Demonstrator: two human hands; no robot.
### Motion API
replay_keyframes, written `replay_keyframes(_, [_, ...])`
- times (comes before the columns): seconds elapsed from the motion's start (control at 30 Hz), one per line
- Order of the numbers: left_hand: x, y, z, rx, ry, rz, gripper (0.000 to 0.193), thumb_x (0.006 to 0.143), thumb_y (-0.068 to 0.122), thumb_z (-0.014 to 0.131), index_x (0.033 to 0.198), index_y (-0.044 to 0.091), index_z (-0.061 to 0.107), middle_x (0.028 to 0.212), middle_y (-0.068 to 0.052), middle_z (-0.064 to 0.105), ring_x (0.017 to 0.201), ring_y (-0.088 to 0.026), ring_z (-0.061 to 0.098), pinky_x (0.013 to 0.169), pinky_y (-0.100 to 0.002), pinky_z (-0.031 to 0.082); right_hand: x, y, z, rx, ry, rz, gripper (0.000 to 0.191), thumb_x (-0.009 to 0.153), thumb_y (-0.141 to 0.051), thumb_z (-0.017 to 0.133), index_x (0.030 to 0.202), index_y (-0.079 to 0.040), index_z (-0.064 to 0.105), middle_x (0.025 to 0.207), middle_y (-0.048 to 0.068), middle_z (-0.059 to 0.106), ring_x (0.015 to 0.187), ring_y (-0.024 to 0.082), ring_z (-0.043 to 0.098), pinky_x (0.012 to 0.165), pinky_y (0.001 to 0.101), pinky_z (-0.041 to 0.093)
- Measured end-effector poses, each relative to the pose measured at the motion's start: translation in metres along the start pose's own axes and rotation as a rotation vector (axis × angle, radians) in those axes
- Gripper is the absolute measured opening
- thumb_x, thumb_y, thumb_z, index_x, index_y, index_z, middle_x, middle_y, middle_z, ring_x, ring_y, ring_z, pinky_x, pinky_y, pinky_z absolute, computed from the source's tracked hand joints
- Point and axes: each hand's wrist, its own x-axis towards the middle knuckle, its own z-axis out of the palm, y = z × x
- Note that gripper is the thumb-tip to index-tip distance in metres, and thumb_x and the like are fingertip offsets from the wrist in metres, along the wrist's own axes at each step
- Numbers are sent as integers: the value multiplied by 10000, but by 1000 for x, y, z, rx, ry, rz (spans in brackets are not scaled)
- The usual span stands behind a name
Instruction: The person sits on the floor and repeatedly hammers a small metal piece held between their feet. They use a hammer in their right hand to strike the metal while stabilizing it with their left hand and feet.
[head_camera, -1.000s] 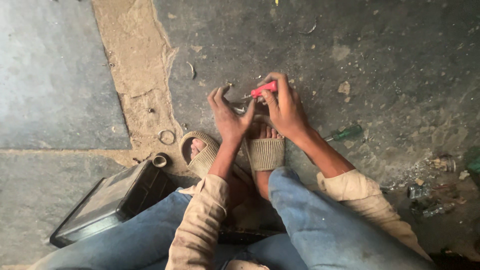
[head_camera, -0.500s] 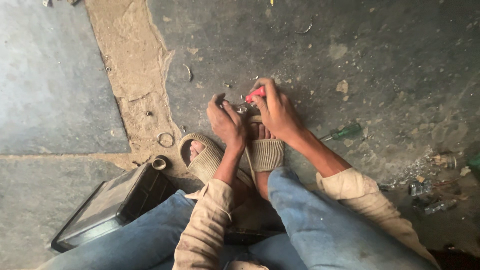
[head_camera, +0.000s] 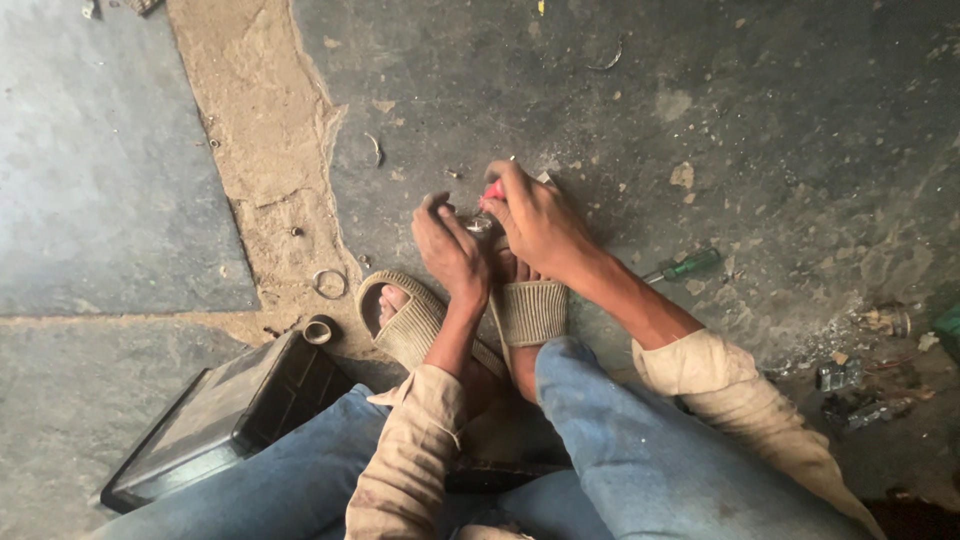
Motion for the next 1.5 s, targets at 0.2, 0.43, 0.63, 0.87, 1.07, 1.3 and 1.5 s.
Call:
replay_keyframes(0.2, [3,-5,-7,-35,-50,366,258,1068,127,480,1291,26,562,1211,-151,646,1130,-369,578,1026,-467,420,5,-9,-3,-61,-24,-36,314,1018,-178,634,1263,-14,528,1055,203,707,930,400,713,749,471,559])
replay_keyframes(0.43, [7,-9,-13,-126,-177,410,292,1020,133,571,1295,35,579,1253,-136,654,1192,-346,590,1071,-462,429,9,-16,-6,-17,-24,-78,302,1034,-189,633,1257,-11,534,1065,208,688,953,425,695,763,476,550])
replay_keyframes(0.63, [7,-16,-7,-31,-213,486,361,981,108,604,1325,5,567,1193,-164,623,1135,-371,558,1026,-481,410,13,-23,-9,-16,-66,-86,294,1043,-212,621,1249,-16,549,1184,211,613,1012,428,686,790,471,552])
replay_keyframes(0.87, [1,-23,1,40,-205,416,383,902,67,642,1283,51,601,1088,-135,625,1055,-377,534,977,-469,428,-24,5,-12,-27,124,22,401,1052,-230,606,1378,-13,519,1311,247,567,1184,448,605,963,489,521])
replay_keyframes(1.07, [2,-21,5,65,-191,438,395,880,61,675,1267,47,599,1110,-135,633,1070,-384,529,977,-479,428,-88,53,2,-395,159,243,480,984,-251,691,1333,36,527,1234,288,563,1129,496,570,950,532,478])
replay_keyframes(1.3, [5,-21,7,131,-195,493,394,896,73,662,1281,36,587,1132,-133,624,1110,-378,523,1015,-501,402,-96,90,13,-445,52,159,471,908,-268,739,1216,37,553,1131,258,646,1044,468,615,882,535,499])
replay_keyframes(1.5, [11,-4,2,101,-178,471,307,868,126,681,1164,66,625,1081,-135,608,1111,-382,517,1023,-506,393,-72,85,-4,554,-126,877,497,929,-315,711,1263,-1,520,837,201,643,681,530,624,583,487,467])
